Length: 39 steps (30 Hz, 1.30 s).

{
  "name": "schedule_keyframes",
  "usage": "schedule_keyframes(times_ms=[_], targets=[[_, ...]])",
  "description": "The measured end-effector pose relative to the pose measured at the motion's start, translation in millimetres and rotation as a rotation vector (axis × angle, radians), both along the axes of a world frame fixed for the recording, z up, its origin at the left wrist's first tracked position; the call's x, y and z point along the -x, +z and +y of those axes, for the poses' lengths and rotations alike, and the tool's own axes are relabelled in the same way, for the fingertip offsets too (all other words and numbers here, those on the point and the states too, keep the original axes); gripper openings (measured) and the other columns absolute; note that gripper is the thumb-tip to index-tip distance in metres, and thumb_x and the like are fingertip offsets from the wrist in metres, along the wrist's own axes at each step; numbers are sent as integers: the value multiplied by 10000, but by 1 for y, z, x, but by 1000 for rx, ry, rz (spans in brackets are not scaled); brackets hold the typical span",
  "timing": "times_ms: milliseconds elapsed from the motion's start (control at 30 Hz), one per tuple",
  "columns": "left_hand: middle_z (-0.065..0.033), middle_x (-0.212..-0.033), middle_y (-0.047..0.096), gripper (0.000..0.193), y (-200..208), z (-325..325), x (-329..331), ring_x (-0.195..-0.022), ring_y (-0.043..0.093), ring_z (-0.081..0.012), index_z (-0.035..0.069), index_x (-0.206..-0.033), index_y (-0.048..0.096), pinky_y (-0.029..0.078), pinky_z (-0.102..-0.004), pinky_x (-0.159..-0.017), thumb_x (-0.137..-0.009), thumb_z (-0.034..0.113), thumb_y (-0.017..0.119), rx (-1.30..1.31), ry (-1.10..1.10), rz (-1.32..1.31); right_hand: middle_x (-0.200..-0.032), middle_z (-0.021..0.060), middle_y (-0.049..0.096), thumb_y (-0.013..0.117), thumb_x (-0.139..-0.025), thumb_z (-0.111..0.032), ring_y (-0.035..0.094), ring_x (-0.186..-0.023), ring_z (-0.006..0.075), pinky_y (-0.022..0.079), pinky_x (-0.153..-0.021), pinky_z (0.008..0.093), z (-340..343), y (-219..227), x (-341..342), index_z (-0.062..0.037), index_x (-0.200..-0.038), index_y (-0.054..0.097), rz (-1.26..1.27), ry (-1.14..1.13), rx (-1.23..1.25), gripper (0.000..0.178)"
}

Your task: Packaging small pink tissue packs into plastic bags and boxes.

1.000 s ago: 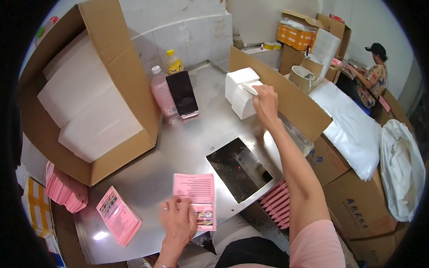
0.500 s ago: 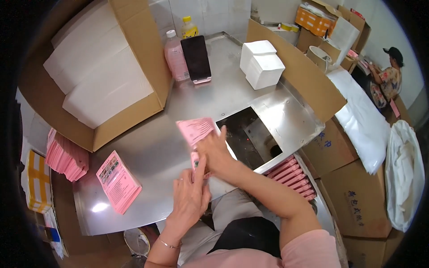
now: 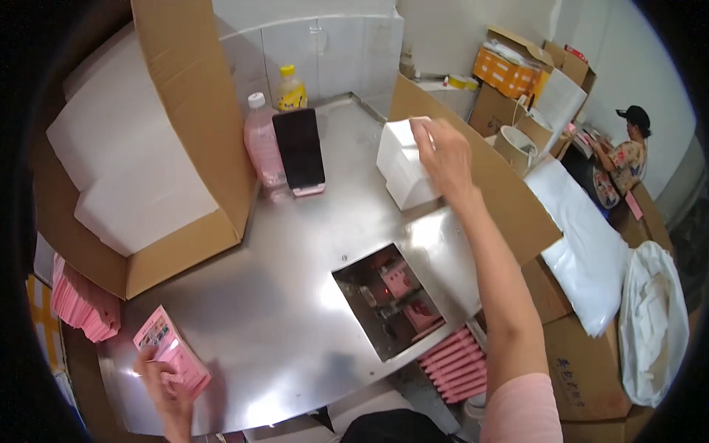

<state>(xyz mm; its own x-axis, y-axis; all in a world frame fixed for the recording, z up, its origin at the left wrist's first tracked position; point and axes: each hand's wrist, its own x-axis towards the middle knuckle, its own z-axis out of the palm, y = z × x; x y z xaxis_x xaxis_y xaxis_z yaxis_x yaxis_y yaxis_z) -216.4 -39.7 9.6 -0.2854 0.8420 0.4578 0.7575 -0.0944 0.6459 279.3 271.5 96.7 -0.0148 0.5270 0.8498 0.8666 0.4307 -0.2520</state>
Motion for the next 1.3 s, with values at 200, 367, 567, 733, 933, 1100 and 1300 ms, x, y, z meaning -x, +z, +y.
schedule_keyframes(times_ms=[200,367,567,733,933,1100,1300], targets=[[-176,-1095,513,180,-8,-3,44,-1068,495,-329,11,-1011,530,377,-403,-985,-841,-41,559,322,223,347,-797,244,694,501,-928,-573,683,-826,398,518,-791,470,94,-38,-17,-40,-837,761,-270,-193,498,600],[-120,-920,502,80,-9,-2,42,-864,456,-268,-1,-983,511,395,-360,-828,-909,-23,532,345,30,260,-733,241,683,544,-880,-540,682,-750,412,529,-754,476,46,-27,-20,-25,-817,755,-97,-268,662,560],[-123,-886,476,41,-19,2,40,-836,457,-267,-9,-942,496,399,-348,-792,-919,-26,526,207,44,249,-819,206,702,584,-907,-391,681,-780,384,529,-756,441,-54,-22,-24,17,-859,731,-66,-218,706,436],[-157,-869,488,38,-14,6,44,-861,501,-332,-7,-927,514,400,-422,-784,-894,-12,533,155,13,234,-1074,157,707,617,-921,-145,643,-1021,313,483,-937,396,-112,-4,-35,13,-1012,709,29,43,91,205],[-137,-870,523,62,38,15,-45,-821,537,-354,31,-941,572,443,-437,-758,-891,65,558,-69,-48,228,-929,154,658,680,-877,-176,602,-961,317,481,-857,416,-188,-30,-10,-8,-909,738,-201,-301,338,181],[-151,-974,544,152,-14,41,-171,-928,525,-333,62,-990,596,408,-451,-812,-842,83,622,60,-560,499,-883,164,601,669,-858,-145,566,-890,325,466,-799,441,-177,-52,-13,25,-868,721,-189,-276,331,177],[-154,-933,508,178,-22,36,-175,-884,496,-355,50,-897,545,380,-471,-752,-849,116,703,46,-477,368,-935,187,609,644,-790,-28,578,-941,347,470,-834,450,-176,-57,-22,28,-999,693,-152,-241,231,221]])
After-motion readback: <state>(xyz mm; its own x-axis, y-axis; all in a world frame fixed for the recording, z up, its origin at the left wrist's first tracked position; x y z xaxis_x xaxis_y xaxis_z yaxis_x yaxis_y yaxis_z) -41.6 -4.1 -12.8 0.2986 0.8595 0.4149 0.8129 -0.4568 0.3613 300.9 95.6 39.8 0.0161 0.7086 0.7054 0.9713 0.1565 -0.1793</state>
